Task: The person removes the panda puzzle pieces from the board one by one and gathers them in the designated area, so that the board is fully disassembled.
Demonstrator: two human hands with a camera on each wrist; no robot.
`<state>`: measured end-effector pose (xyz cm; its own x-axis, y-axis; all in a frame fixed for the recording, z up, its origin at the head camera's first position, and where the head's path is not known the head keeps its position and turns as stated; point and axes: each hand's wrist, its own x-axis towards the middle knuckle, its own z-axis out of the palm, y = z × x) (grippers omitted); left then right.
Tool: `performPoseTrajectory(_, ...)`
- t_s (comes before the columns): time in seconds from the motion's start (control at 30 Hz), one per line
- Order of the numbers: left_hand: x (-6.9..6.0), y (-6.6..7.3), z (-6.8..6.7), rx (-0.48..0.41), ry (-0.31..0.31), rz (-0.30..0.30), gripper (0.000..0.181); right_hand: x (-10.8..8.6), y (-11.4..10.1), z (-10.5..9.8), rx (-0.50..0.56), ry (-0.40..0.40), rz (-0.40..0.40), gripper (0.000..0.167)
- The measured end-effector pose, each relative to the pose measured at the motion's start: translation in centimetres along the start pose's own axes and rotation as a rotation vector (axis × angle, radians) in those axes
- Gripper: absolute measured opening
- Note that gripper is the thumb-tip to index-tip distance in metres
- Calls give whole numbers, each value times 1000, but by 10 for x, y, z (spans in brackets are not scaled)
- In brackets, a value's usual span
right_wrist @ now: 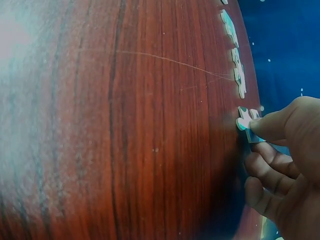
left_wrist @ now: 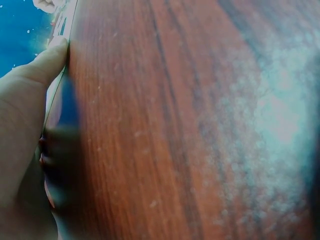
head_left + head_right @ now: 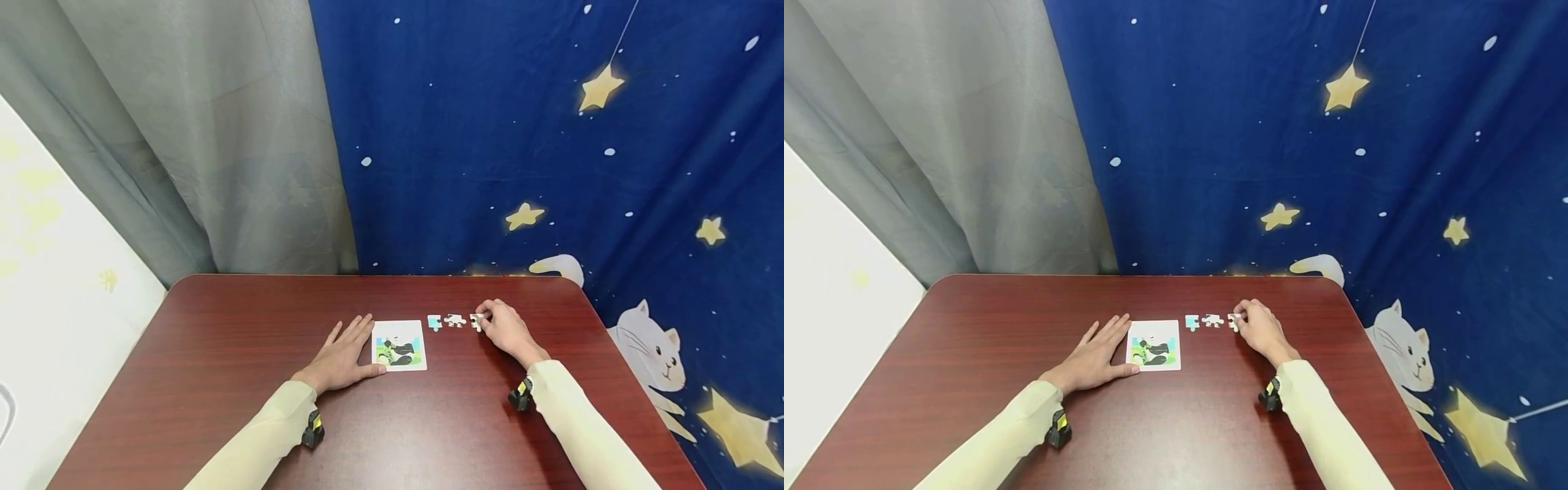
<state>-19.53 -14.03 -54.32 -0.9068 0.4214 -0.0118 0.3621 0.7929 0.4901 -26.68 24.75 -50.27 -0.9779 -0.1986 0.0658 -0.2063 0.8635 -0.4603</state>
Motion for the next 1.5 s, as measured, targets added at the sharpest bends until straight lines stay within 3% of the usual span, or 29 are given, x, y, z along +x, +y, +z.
performPoseTrajectory(0.1,0,1,-1,5,-3,-3,109,0,0,1,-1,7,3,14)
performPoseTrajectory(0.33,-5,17,-17,55,-31,-10,104,0,-1,-1,11,26,30,20)
performPoseTrajectory(0.53,-5,16,-17,48,-20,-9,103,1,-12,-2,17,46,-6,20)
performPoseTrajectory(0.73,-5,14,-15,37,-20,-11,104,0,-32,7,13,26,-61,16)
performPoseTrajectory(0.87,-5,11,-11,-8,3,9,106,-3,-49,16,-9,-33,-115,16)
performPoseTrajectory(1.03,-5,12,-9,4,6,20,106,-5,-74,26,-5,-85,-160,18)
performPoseTrajectory(1.27,-3,18,-16,56,-39,-26,104,1,-105,35,18,-128,-227,16)
performPoseTrajectory(1.5,-4,18,-17,56,-42,-31,103,3,-124,45,23,-154,-269,15)
